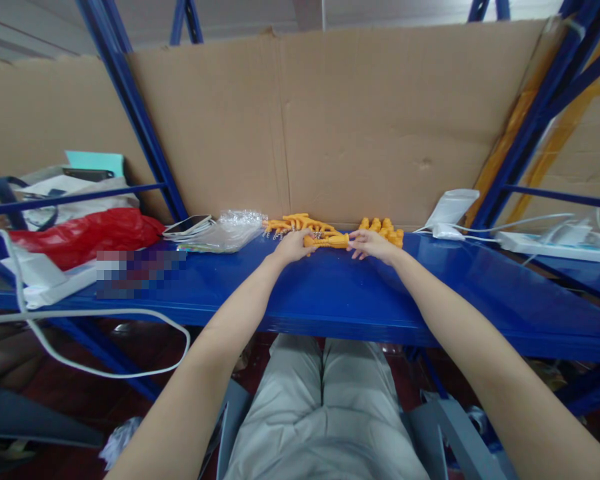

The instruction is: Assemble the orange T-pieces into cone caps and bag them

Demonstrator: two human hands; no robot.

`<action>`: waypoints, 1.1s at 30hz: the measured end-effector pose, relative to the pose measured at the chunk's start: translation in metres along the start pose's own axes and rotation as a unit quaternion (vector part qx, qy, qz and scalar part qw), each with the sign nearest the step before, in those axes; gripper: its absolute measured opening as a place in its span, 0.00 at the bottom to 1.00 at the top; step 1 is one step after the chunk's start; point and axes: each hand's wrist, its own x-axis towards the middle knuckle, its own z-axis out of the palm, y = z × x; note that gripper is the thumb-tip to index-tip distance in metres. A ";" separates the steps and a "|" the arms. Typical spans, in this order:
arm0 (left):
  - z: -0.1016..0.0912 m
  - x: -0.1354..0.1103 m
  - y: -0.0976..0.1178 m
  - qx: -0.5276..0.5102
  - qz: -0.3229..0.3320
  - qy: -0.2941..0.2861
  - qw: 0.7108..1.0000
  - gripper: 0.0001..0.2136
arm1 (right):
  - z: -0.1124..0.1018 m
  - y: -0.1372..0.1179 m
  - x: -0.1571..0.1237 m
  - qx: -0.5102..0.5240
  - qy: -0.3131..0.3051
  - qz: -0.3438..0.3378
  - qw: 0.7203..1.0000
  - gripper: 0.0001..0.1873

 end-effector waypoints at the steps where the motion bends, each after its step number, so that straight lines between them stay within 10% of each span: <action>1: 0.000 0.000 0.000 0.000 0.000 0.000 1.000 0.14 | 0.000 0.000 0.000 0.004 0.004 0.000 1.000 0.20; 33: -0.001 0.000 0.004 -0.052 0.009 -0.015 0.999 0.12 | -0.003 -0.002 -0.004 0.000 -0.001 -0.003 1.000 0.26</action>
